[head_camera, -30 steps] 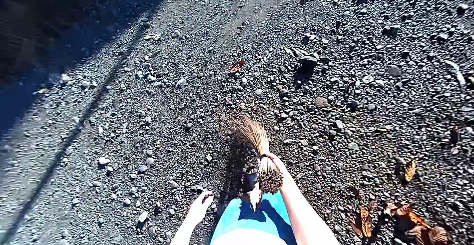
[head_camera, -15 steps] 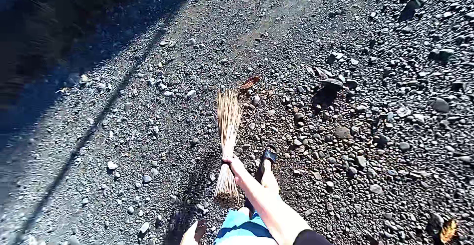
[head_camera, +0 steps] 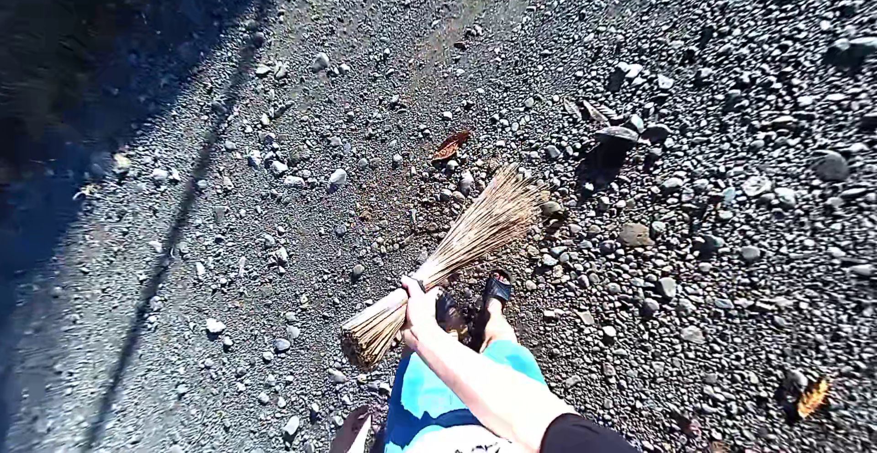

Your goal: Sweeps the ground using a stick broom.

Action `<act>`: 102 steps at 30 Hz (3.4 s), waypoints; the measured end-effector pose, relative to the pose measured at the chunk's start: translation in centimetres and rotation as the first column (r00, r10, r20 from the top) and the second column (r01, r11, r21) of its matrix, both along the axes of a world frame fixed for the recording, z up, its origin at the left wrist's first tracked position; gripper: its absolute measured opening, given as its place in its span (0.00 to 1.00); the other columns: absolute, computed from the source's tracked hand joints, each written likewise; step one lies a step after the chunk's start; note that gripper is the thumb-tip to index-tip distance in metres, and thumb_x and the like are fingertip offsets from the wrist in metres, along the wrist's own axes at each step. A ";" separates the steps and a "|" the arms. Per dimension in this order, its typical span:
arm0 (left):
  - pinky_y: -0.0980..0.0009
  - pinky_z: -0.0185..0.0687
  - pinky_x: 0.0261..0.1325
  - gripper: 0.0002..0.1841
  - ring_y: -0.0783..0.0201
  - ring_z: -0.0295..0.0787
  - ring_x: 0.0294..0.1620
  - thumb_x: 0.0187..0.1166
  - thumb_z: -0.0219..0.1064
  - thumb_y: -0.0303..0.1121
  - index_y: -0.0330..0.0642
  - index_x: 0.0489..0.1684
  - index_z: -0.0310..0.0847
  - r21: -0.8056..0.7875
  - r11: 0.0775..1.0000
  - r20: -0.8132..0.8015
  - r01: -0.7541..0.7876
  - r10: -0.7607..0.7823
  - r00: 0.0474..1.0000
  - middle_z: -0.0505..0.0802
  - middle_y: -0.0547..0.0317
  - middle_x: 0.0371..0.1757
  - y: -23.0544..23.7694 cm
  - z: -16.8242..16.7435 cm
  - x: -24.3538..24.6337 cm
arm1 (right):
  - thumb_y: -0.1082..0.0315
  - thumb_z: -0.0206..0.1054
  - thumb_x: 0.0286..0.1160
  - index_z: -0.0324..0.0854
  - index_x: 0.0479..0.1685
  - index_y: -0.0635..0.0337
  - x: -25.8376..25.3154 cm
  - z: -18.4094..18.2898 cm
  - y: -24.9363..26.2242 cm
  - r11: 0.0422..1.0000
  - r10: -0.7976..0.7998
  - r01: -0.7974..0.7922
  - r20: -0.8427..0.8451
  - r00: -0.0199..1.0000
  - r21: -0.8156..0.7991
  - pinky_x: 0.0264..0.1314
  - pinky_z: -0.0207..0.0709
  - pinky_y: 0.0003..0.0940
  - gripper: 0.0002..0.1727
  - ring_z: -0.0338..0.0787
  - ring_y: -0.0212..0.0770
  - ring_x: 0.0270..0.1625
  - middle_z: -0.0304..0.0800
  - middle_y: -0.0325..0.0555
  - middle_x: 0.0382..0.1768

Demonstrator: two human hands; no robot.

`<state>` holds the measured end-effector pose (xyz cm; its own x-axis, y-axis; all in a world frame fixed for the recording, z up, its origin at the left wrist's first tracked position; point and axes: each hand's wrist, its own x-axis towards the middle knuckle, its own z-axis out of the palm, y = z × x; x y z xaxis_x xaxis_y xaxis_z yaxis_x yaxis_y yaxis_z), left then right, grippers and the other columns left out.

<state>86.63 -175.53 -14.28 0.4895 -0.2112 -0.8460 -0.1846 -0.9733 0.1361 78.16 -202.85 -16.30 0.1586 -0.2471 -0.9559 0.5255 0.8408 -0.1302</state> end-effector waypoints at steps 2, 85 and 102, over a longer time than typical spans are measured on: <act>0.43 0.74 0.76 0.22 0.36 0.85 0.69 0.91 0.58 0.34 0.27 0.78 0.73 0.063 0.998 -0.030 0.028 -0.026 0.999 0.87 0.27 0.67 -1.5 -0.4 1.8 | 0.71 0.66 0.81 0.36 0.92 0.53 0.8 1.4 -1.3 0.997 0.056 -0.049 0.113 0.992 -0.062 0.48 0.84 0.46 0.46 0.87 0.48 0.47 0.77 0.62 0.61; 0.49 0.77 0.71 0.21 0.43 0.85 0.68 0.92 0.57 0.35 0.33 0.79 0.73 -0.039 0.488 -0.235 0.872 -0.853 0.467 0.84 0.33 0.72 -80.0 -9.2 -11.3 | 0.66 0.59 0.88 0.21 0.96 0.54 -38.0 -6.0 -35.9 0.857 -0.503 0.495 -0.433 0.748 -0.142 0.77 0.74 0.49 0.49 0.77 0.54 0.78 0.57 0.67 0.87; 0.51 0.78 0.68 0.22 0.46 0.85 0.65 0.93 0.57 0.36 0.32 0.79 0.71 -0.028 0.588 -0.258 0.809 -0.786 0.562 0.84 0.32 0.71 -84.5 -10.0 -8.9 | 0.71 0.70 0.79 0.27 0.97 0.50 -39.3 -13.1 -50.1 0.883 -0.465 0.401 -0.576 0.672 -0.244 0.75 0.76 0.55 0.55 0.79 0.61 0.76 0.62 0.71 0.84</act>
<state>77.74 -260.07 -24.28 -0.0425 -0.3457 -0.9374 -0.8671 -0.4534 0.2065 38.85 -252.95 -29.42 -0.5871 -0.2279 -0.7768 0.6095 0.5070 -0.6094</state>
